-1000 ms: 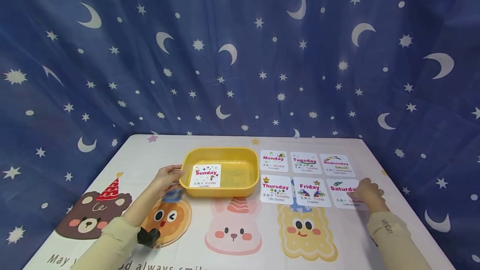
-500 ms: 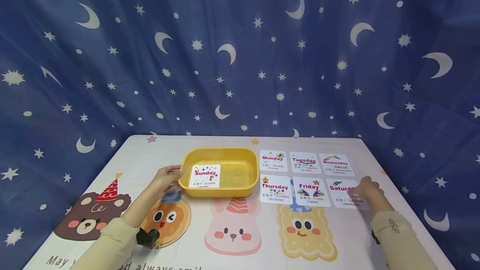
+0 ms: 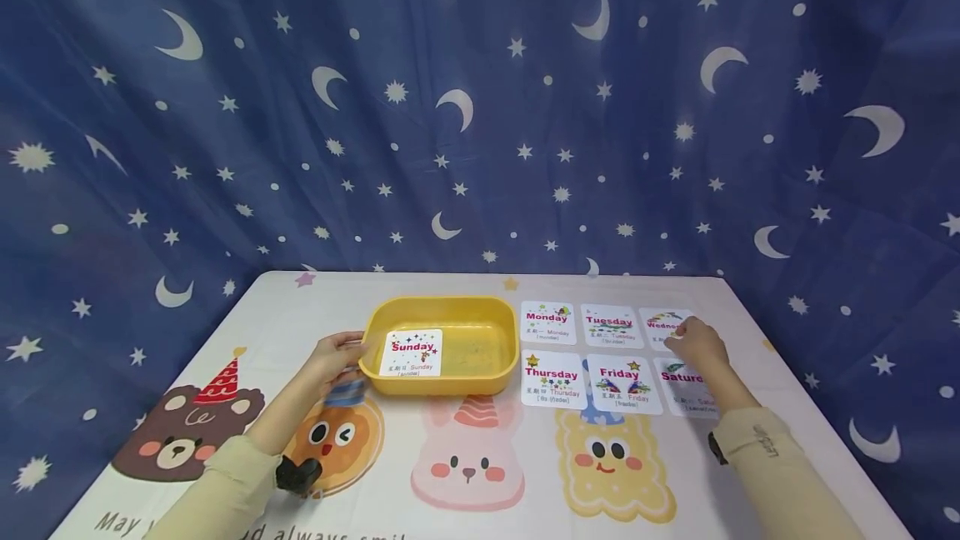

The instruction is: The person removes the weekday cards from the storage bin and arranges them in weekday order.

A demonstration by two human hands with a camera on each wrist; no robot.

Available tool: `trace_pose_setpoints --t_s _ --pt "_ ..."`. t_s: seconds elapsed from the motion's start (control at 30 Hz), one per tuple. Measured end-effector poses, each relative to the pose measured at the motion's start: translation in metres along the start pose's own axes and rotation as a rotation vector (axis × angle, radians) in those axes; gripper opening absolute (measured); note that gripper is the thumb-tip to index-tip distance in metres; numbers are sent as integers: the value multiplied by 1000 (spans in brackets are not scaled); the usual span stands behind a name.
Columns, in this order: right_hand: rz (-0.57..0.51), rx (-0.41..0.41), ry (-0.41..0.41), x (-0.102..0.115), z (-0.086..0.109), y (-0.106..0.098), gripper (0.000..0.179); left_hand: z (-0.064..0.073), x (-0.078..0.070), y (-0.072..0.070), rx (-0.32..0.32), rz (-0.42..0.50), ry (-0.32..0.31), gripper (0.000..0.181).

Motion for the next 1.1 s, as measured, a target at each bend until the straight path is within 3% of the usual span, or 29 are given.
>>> trace_pose_setpoints --t_s 0.2,0.43,0.73,0.93,1.1 --pt "-40 -7 -56 36 -2 8 33 0 0 0 5 25 1 41" --pt "-206 18 -152 84 -3 26 27 1 1 0 9 25 -3 41" --pt "-387 47 -308 174 1 33 22 0 -1 0 11 20 11 41" --pt "-406 101 -358 228 5 36 20 0 -1 0 15 33 13 40" --pt "-384 180 -337 259 6 47 21 1 1 1 14 38 11 42"
Point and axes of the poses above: each hand's wrist, its own z-axis away from the middle knuckle, its own y-axis out of the palm, x = y × z, the point moved 6 cm from there along -z, towards the middle knuckle, and after that the axes turned 5 degrees about z, right-handed, at the moved point
